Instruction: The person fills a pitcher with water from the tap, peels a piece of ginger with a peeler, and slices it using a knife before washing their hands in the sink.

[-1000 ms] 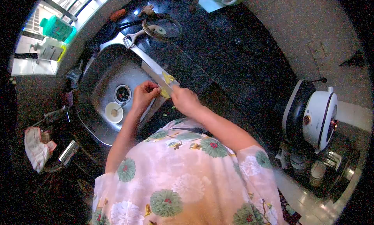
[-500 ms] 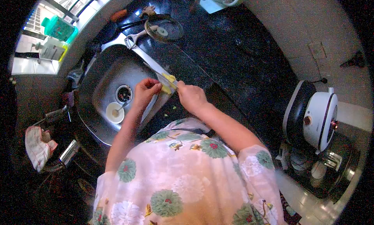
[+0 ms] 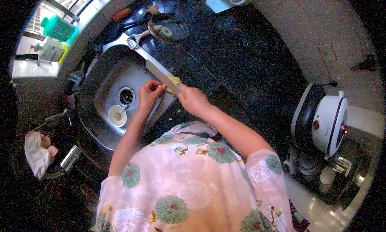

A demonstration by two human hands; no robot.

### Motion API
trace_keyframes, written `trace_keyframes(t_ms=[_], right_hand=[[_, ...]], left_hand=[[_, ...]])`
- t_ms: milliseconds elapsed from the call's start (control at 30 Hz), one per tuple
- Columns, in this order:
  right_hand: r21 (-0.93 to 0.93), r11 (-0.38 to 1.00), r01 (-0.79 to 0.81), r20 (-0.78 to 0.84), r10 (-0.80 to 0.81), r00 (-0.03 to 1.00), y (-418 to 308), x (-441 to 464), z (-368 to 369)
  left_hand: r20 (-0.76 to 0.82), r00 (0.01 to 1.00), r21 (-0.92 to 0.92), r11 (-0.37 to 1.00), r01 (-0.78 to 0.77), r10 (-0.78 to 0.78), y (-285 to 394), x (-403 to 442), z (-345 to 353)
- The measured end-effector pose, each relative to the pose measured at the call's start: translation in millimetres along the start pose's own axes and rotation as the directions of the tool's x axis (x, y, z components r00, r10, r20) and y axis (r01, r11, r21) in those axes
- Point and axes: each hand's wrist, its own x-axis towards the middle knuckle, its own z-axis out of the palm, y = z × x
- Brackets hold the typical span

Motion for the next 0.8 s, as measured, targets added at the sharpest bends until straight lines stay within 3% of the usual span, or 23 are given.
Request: trace_keyframes(t_ms=[200,300,400,500,700,800], right_hand=[[-0.151,0.988,-0.022,0.017,0.024,1.000,-12,-2,-3],[-0.189,0.982,-0.020,0.023,0.025,0.999,-15,-2,-2],[-0.206,0.978,-0.017,0.012,0.020,1.000,-13,-1,-1],[-0.203,0.979,-0.009,0.021,0.013,1.000,-14,2,0],[-0.198,0.979,-0.038,0.036,0.046,0.998,-21,13,5],[-0.236,0.970,-0.054,0.029,0.063,0.998,-25,15,10]], left_hand=[[-0.043,0.996,0.038,0.996,-0.079,0.081,5,-5,2],[-0.065,0.998,0.151,0.988,-0.012,0.022,11,-5,3],[-0.076,0.995,0.101,0.993,0.065,-0.058,19,-6,5],[-0.008,0.998,-0.063,0.996,0.068,-0.069,3,2,2],[-0.027,0.998,-0.113,0.993,0.046,-0.049,-1,3,4],[-0.029,0.998,-0.052,0.997,0.057,-0.059,0,3,5]])
